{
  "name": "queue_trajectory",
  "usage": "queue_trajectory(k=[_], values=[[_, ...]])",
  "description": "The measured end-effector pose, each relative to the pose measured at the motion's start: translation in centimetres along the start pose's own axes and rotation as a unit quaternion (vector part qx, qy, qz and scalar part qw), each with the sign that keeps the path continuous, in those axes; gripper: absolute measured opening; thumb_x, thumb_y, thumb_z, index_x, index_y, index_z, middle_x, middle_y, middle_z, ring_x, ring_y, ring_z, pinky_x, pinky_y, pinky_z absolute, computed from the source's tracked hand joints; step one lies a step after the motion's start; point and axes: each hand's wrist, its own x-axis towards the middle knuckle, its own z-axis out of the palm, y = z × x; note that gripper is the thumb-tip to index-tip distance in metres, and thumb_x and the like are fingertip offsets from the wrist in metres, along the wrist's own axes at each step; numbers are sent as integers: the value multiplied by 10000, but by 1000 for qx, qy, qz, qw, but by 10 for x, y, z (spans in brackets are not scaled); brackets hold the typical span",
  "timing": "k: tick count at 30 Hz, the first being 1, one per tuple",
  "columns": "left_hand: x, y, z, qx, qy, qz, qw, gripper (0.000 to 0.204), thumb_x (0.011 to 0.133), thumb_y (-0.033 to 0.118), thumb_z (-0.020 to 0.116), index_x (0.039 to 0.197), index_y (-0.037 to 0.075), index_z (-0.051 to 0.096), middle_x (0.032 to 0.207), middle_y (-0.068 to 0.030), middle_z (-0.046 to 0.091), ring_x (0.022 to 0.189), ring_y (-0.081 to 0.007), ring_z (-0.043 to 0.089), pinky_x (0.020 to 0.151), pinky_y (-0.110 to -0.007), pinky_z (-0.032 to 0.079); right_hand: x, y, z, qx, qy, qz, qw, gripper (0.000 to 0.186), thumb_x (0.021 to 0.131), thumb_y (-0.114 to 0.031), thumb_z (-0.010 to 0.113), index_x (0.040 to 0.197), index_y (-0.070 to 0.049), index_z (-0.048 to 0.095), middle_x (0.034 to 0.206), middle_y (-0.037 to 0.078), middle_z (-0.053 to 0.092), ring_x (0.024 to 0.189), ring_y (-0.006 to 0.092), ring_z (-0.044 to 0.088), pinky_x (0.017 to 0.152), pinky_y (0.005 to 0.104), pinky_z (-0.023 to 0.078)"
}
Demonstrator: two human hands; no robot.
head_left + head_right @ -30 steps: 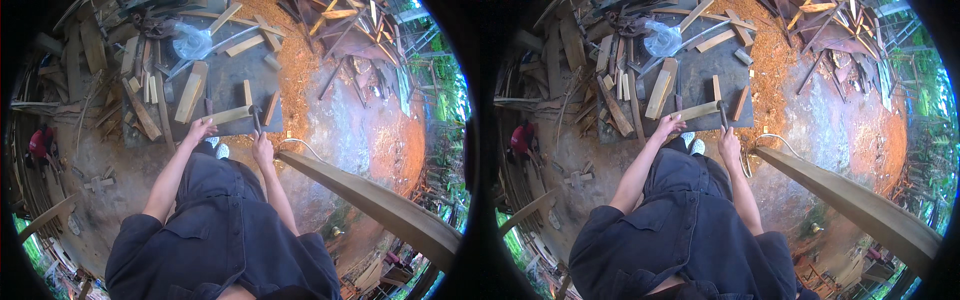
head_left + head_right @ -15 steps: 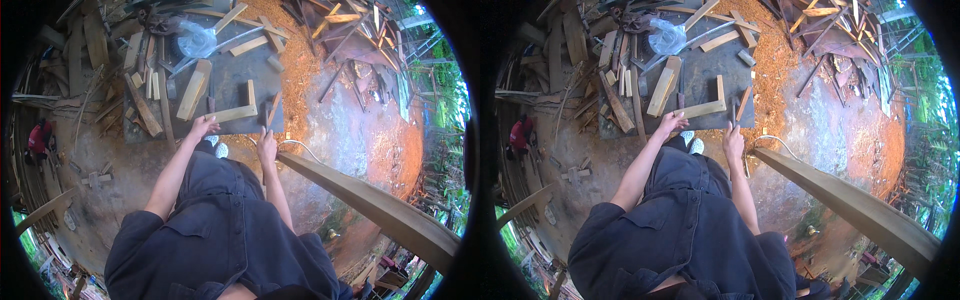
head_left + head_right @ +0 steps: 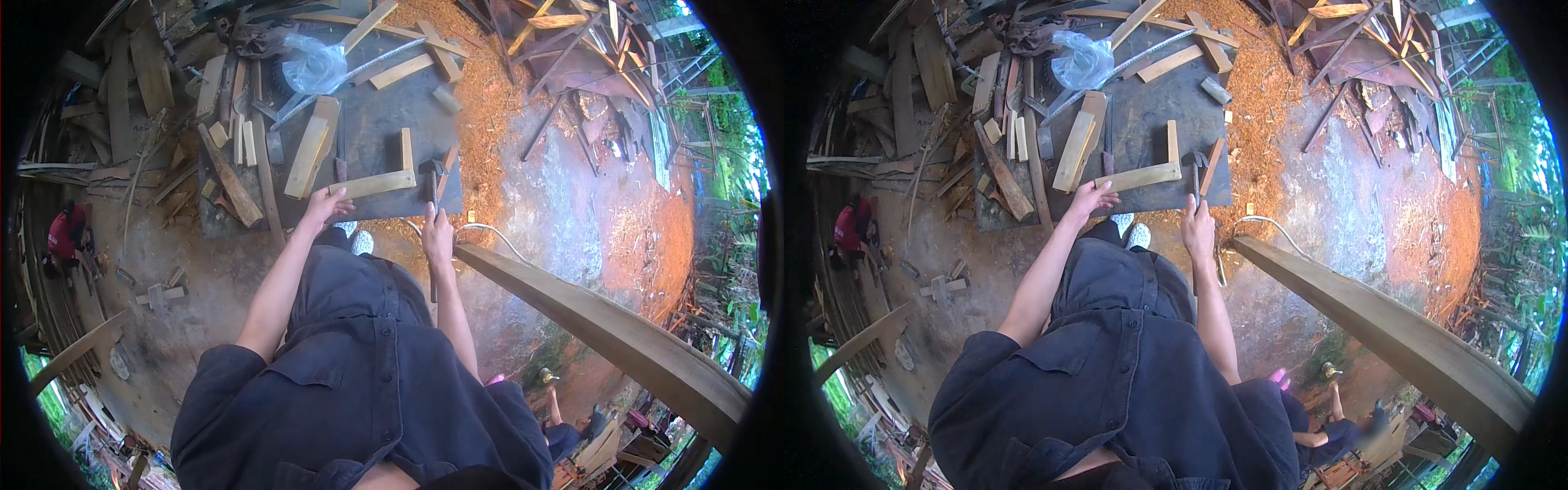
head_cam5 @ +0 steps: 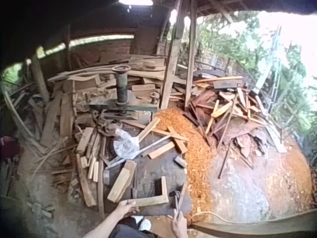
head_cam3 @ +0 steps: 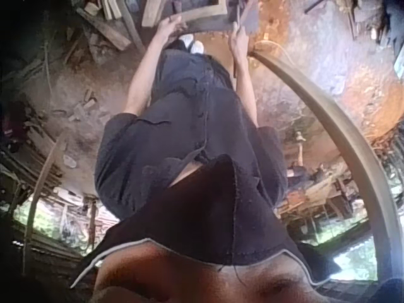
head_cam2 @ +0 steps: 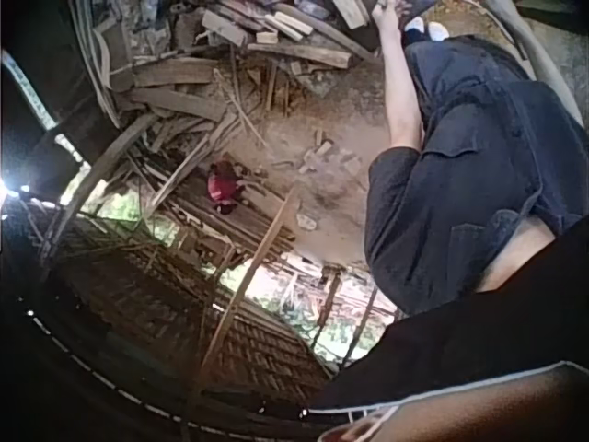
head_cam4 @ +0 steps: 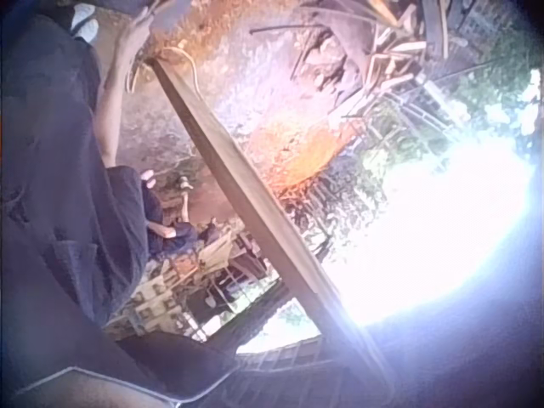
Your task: Hammering a nail into a wooden frame to join pieces together.
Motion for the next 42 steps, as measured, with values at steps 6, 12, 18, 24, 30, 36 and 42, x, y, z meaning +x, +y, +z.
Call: queue_trajectory(k=[6, 12, 18, 24, 30, 36, 42], values=[[4, -3, -11, -53, 36, 29, 998, 337, 1105, 262, 659, 1290, -17, 628, 1085, -165, 774, 919, -245, 803, 736, -326, 633, 0, -17, -5, 19, -15, -33, 999, 553, 1153, -486, 412, 1128, 30, 608, 962, 407, 684, 977, 621, 641, 810, 682, 480], [12, 5, -7, -73, 39, 37, 996, 345, 1102, 253, 662, 1282, -36, 607, 1113, -194, 763, 934, -271, 804, 742, -334, 639, 12, 20, 6, -58, -51, -53, 996, 522, 1156, -489, 392, 1121, -9, 593, 928, 386, 696, 931, 610, 659, 787, 699, 485], [12, -2, -20, -80, 49, 60, 994, 321, 1097, 234, 669, 1250, -42, 605, 1119, -192, 757, 939, -272, 804, 755, -335, 646, -1, -8, 6, -16, -20, -51, 998, 517, 1158, -489, 378, 1149, -12, 578, 908, 385, 697, 909, 608, 665, 787, 693, 499], [24, -3, -14, -61, 43, 80, 994, 347, 1100, 283, 669, 1263, -20, 622, 1110, -163, 768, 977, -252, 800, 802, -325, 651, 1, 24, 31, -98, -36, -31, 994, 562, 1157, -512, 357, 1144, 4, 579, 931, 398, 700, 923, 595, 683, 799, 676, 513], [21, -4, -19, -77, 49, 68, 994, 297, 1093, 203, 667, 1235, -49, 598, 1119, -196, 756, 930, -276, 807, 764, -332, 663, 5, 10, 14, -113, -37, -22, 993, 536, 1155, -507, 383, 1129, -8, 577, 882, 371, 704, 896, 591, 684, 782, 670, 517], [22, 1, -15, -74, 54, 70, 993, 319, 1090, 201, 672, 1253, -61, 593, 1120, -199, 754, 927, -279, 807, 761, -329, 665, -6, 2, 20, -34, 3, -26, 999, 524, 1152, -509, 387, 1114, -18, 565, 869, 367, 704, 897, 590, 692, 757, 653, 536], [28, -4, -6, -62, 54, 94, 992, 333, 1090, 205, 674, 1255, -72, 589, 1110, -192, 749, 920, -278, 807, 754, -327, 665, 2, 8, 13, -167, -44, -23, 985, 537, 1156, -488, 377, 1112, 6, 582, 890, 369, 710, 883, 583, 692, 767, 658, 542]])
